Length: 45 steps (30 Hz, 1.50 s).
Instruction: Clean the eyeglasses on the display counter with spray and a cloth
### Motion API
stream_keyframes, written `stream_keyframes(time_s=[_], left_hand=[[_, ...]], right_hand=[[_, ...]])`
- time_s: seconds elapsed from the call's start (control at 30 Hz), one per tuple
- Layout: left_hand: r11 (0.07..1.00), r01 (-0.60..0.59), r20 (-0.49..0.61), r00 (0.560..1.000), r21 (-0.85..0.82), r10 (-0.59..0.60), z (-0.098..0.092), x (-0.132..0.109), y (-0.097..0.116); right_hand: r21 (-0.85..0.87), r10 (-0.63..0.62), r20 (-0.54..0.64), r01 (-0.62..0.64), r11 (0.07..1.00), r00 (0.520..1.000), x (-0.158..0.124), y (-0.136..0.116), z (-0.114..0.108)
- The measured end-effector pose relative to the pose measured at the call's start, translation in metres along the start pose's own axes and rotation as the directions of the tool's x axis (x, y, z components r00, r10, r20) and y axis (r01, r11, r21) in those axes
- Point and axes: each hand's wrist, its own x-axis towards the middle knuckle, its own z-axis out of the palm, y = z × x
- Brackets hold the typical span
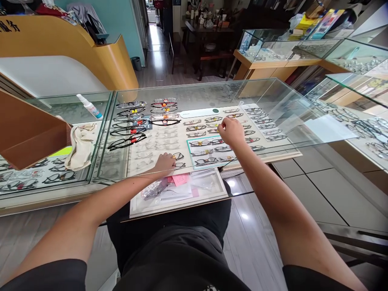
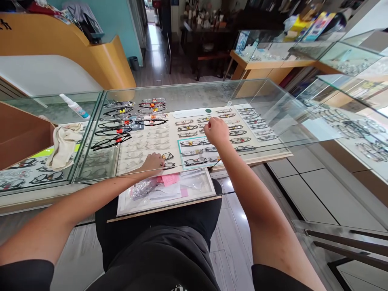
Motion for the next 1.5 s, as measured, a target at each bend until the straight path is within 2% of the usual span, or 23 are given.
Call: stream_keyframes(time_s=[0.3,0.43,0.8,1.07,1.17,1.23,1.3,1.37,1.4,1.43,1.5], left_hand=[[1.0,-0.018,-0.013,1.0,-0.014,0.018,0.021,0.012,-0.002],[1.0,-0.023,-0.014,1.0,0.007,0.023,0.025,0.017,-0.005],[0.999,-0.049,-0.094,0.994,0.018,0.05,0.018,0.016,-0.002],[0.999,-0.048,-0.086,0.995,0.016,0.05,0.008,0.013,0.002],[0.997,-0.042,-0.098,0.994,0.071,0.049,-0.003,-0.001,0.014],[0.995,-0.074,-0.055,0.995,0.074,0.078,-0.013,-0.025,0.032],[0.982,-0.184,0.068,0.98,-0.047,0.187,-0.028,-0.058,0.055],[0.928,-0.265,0.182,0.93,-0.263,0.318,-0.049,-0.092,0.079],[0.899,-0.305,0.202,0.904,-0.315,0.377,-0.063,-0.105,0.088],[0.882,-0.36,0.152,0.895,-0.305,0.418,-0.079,-0.114,0.094],[0.852,-0.503,-0.013,0.862,-0.144,0.506,-0.117,-0.115,0.092]], right_hand=[[-0.024,0.015,0.023,-0.015,1.0,1.0,0.0,-0.002,-0.001],[-0.011,0.021,0.023,-0.021,1.0,1.0,-0.001,-0.004,-0.003],[0.003,0.035,0.042,-0.035,0.999,0.999,-0.002,-0.005,-0.006],[0.006,0.041,0.034,-0.041,0.999,0.999,-0.002,-0.004,-0.004],[0.005,0.031,0.026,-0.031,0.999,0.999,-0.001,-0.004,-0.004],[0.0,0.028,0.025,-0.028,1.0,0.999,-0.001,-0.004,-0.004],[-0.008,0.028,0.031,-0.028,1.0,0.999,-0.001,-0.004,-0.004],[-0.014,0.034,0.042,-0.033,0.999,0.999,-0.002,-0.004,-0.004],[-0.018,0.038,0.048,-0.038,0.999,0.998,-0.002,-0.004,-0.004],[-0.022,0.043,0.054,-0.042,0.999,0.998,-0.002,-0.004,-0.004],[-0.031,0.049,0.064,-0.047,0.998,0.997,-0.002,-0.005,-0.005]])
